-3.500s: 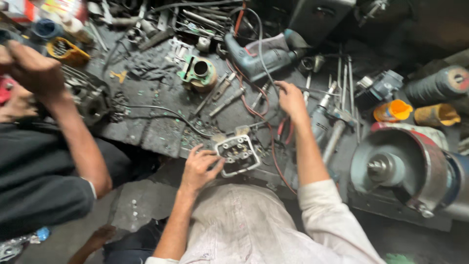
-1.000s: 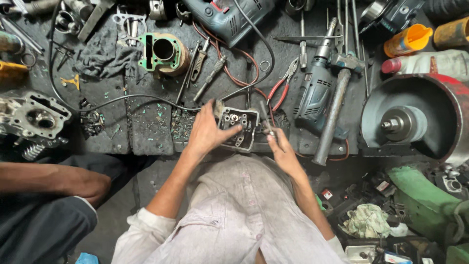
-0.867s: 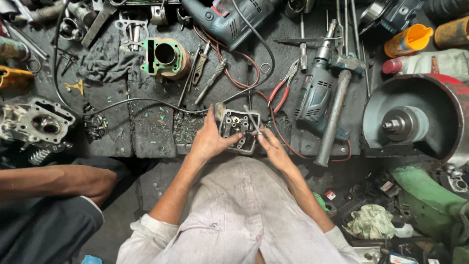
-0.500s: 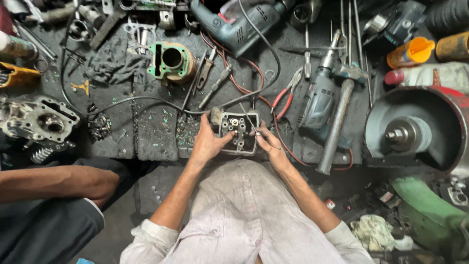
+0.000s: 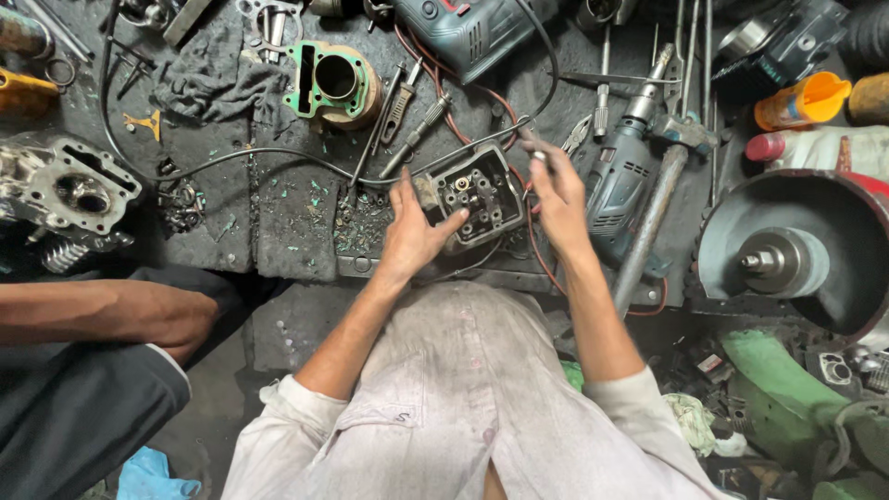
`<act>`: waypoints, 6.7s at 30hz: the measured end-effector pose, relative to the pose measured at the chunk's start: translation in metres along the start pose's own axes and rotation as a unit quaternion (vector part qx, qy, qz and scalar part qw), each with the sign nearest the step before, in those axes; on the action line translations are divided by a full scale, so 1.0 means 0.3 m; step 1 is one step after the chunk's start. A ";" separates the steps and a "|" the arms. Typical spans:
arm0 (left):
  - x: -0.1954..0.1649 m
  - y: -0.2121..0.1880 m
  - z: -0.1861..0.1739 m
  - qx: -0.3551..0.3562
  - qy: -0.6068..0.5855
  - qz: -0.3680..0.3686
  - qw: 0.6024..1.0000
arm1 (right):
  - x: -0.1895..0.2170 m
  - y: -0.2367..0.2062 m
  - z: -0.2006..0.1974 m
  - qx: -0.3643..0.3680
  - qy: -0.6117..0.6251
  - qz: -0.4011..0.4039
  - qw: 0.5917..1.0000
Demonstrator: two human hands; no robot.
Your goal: The person sits on the floor and uses a hammer and punch to tap pins into a metal engine component. They repeatedly reposition the part, tap the pins, and inspect the fit while a coworker works nearby.
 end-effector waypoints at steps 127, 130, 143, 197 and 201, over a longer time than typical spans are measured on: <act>-0.129 -0.092 0.067 -0.070 0.130 0.246 0.958 | -0.003 -0.353 0.074 -0.127 0.112 0.018 0.985; -0.138 -0.091 0.065 -0.072 0.134 0.248 0.957 | -0.042 -0.409 0.039 -0.288 0.121 -0.003 0.950; -0.111 -0.089 0.091 -0.068 0.152 0.262 0.951 | 0.272 -0.376 0.395 0.476 -0.383 -0.266 0.745; -0.102 -0.069 0.089 -0.069 0.136 0.284 0.947 | 0.146 -0.322 0.309 0.322 -0.214 -0.122 0.914; -0.100 -0.072 0.079 -0.074 0.129 0.282 0.948 | -0.044 -0.380 0.066 -0.206 0.151 0.056 0.965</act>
Point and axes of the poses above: each hand's wrist, its own y-axis towards the middle knuckle, its own z-axis out of the palm, x = y × z, the point moved 9 cm from there along y, towards the middle knuckle, and after that the axes turned 1 degree about y, right-handed, at the moved point
